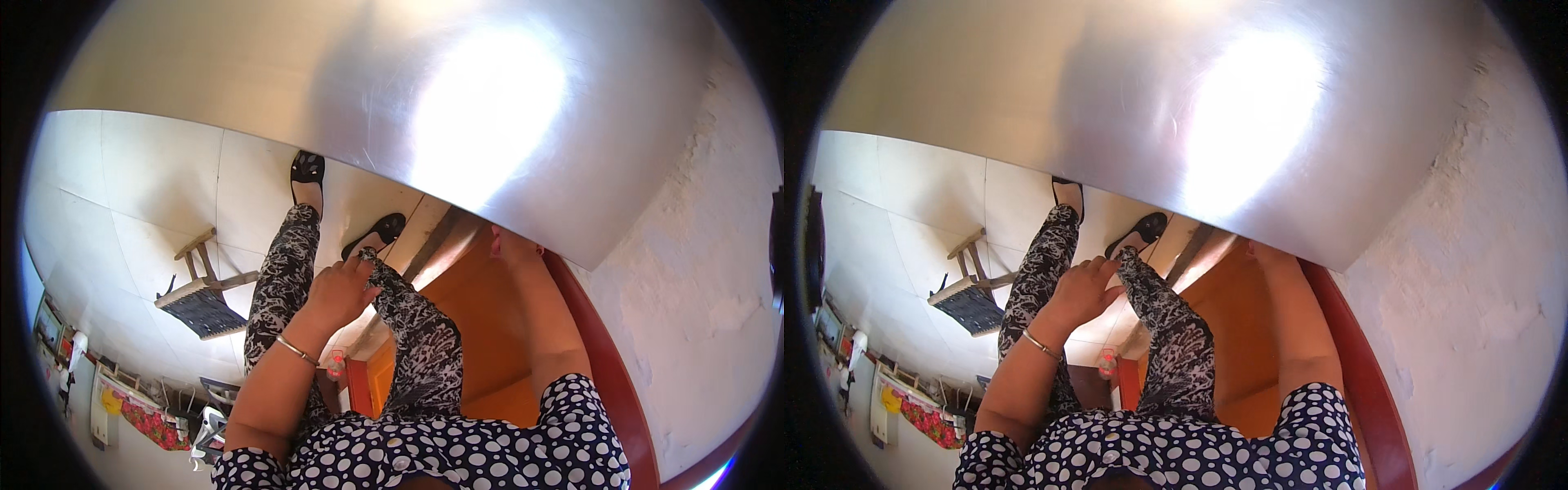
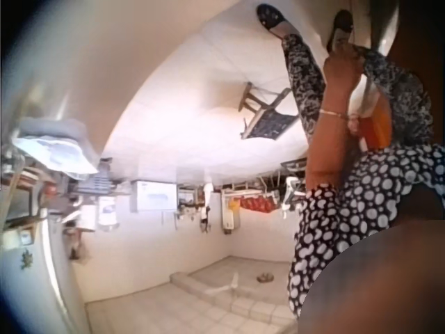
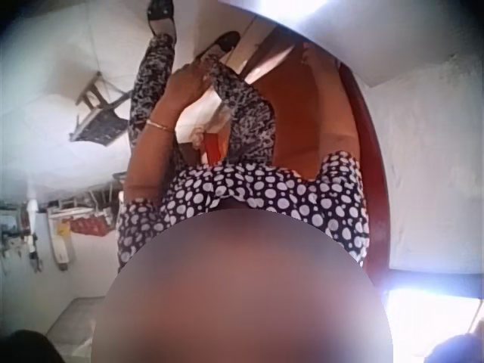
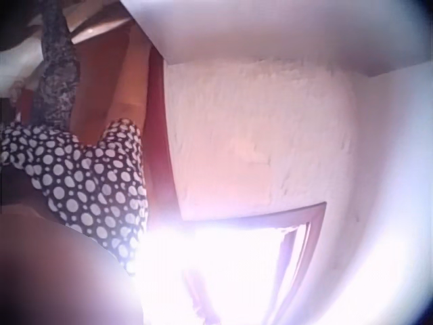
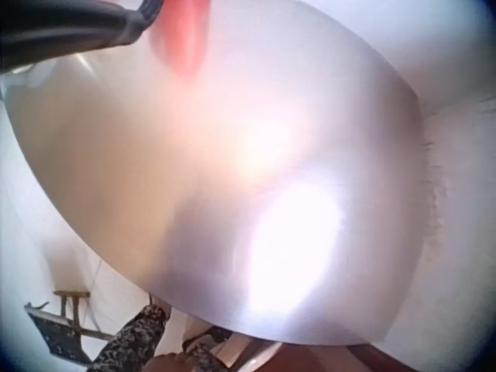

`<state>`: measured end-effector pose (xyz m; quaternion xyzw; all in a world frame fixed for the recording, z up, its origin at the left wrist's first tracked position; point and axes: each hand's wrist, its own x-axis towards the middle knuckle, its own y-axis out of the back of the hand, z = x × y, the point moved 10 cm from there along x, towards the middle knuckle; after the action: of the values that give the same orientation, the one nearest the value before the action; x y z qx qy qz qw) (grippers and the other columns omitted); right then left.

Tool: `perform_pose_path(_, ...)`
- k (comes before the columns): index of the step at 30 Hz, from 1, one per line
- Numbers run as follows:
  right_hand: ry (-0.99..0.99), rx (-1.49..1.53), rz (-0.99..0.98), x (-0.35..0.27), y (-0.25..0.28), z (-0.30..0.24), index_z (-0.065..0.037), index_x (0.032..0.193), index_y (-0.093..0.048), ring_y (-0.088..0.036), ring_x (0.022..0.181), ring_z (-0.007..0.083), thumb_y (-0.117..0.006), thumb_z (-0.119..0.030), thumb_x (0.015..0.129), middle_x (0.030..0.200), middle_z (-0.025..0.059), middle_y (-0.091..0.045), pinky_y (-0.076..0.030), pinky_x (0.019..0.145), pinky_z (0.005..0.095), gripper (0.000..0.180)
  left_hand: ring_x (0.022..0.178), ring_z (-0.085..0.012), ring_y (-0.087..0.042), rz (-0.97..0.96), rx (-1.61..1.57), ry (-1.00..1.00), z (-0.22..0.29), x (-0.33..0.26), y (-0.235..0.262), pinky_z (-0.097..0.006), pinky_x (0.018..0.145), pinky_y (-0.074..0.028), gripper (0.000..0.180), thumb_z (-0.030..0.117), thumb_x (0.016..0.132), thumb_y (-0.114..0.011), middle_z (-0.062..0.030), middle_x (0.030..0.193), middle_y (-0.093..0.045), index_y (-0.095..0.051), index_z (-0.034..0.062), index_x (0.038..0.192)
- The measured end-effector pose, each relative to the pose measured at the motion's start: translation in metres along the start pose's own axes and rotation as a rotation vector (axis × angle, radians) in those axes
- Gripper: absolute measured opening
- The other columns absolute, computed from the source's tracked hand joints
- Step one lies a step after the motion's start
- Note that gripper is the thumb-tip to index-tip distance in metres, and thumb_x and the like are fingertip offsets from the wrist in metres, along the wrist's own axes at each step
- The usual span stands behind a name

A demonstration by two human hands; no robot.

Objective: The person cleans a multi-pane wooden window using a pink cloth. They wipe the glass panes, the wooden frames, and the window sill, moving a small decorative shell aside to clean underneath it. The person also wipes the lower wall area near the window.

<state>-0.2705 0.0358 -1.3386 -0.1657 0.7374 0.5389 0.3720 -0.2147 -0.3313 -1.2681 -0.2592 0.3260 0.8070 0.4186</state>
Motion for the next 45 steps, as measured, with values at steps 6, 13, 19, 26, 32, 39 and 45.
perform_pose_path(6, -0.259, 0.241, -0.048, 0.041, -0.032, 0.036, -0.006, 0.086, -0.063, -0.057, 0.057, 0.0219, -0.055, -0.023, 0.099, 0.075, 0.0097, -0.062, -0.047, 0.05, 0.0385, 0.023, 0.099, -0.034, -0.066, -0.016, 0.01, 0.031, -0.009, -0.003, -0.004, -0.046, 0.085, -0.054, 0.046, 0.031, 0.088, -0.071, -0.0141, 0.111, -0.064, -0.058, 0.0091, 0.126)
perform_pose_path(13, -0.369, 0.296, -0.078, 0.083, -0.061, 0.045, -0.007, 0.089, -0.062, -0.056, 0.057, 0.0208, -0.056, -0.024, 0.099, 0.076, 0.0093, -0.061, -0.047, 0.048, 0.0376, 0.02, 0.1, -0.0338, -0.066, -0.082, 0.043, 0.051, -0.008, -0.004, -0.006, -0.045, 0.085, -0.054, 0.048, 0.032, 0.088, -0.07, -0.0141, 0.114, -0.063, -0.057, 0.0085, 0.128)
perform_pose_path(19, -0.433, 0.364, -0.114, 0.108, -0.089, 0.037, -0.008, 0.092, -0.061, -0.056, 0.058, 0.0199, -0.057, -0.024, 0.099, 0.077, 0.009, -0.061, -0.047, 0.047, 0.0368, 0.019, 0.097, -0.0329, -0.066, -0.046, 0.044, 0.012, -0.002, -0.009, -0.005, -0.045, 0.084, -0.054, 0.047, 0.031, 0.088, -0.07, -0.0132, 0.111, -0.063, -0.057, 0.0072, 0.126)
perform_pose_path(26, -0.495, 0.468, -0.142, 0.095, -0.09, 0.035, -0.008, 0.095, -0.059, -0.055, 0.059, 0.0188, -0.057, -0.025, 0.098, 0.079, 0.0086, -0.06, -0.046, 0.046, 0.0359, 0.017, 0.095, -0.0319, -0.065, -0.042, 0.105, -0.035, 0.003, -0.008, -0.01, -0.044, 0.082, -0.054, 0.047, 0.033, 0.088, -0.07, -0.0119, 0.108, -0.062, -0.057, 0.008, 0.126)
perform_pose_path(32, -0.588, 0.662, -0.141, 0.029, -0.067, 0.037, -0.009, 0.098, -0.058, -0.055, 0.059, 0.0178, -0.058, -0.026, 0.098, 0.08, 0.0083, -0.06, -0.046, 0.045, 0.0351, 0.017, 0.099, -0.0318, -0.065, -0.055, 0.061, -0.049, 0.009, -0.003, -0.011, -0.043, 0.082, -0.055, 0.047, 0.031, 0.087, -0.072, -0.0123, 0.108, -0.063, -0.057, 0.0083, 0.125)
perform_pose_path(39, 0.351, -0.595, 0.202, -0.094, 0.038, -0.044, -0.006, 0.094, -0.07, -0.06, 0.109, 0.0306, -0.067, -0.02, 0.083, 0.118, 0.0098, -0.065, -0.049, 0.081, 0.0469, 0.019, 0.1, -0.0357, -0.065, -0.086, 0.025, -0.033, 0.017, 0.002, -0.01, -0.047, 0.085, -0.054, 0.042, 0.033, 0.09, -0.07, -0.0159, 0.113, -0.063, -0.059, 0.0071, 0.121)
perform_pose_path(45, 0.121, -0.612, 0.238, -0.227, 0.147, -0.079, -0.005, 0.101, -0.072, -0.053, 0.125, 0.0324, -0.066, -0.012, 0.08, 0.13, 0.0074, -0.062, -0.045, 0.097, 0.0456, 0.023, 0.102, -0.0348, -0.065, -0.051, -0.004, -0.076, 0.025, 0.008, -0.005, -0.046, 0.086, -0.054, 0.044, 0.033, 0.091, -0.069, -0.0162, 0.114, -0.063, -0.059, 0.0061, 0.124)
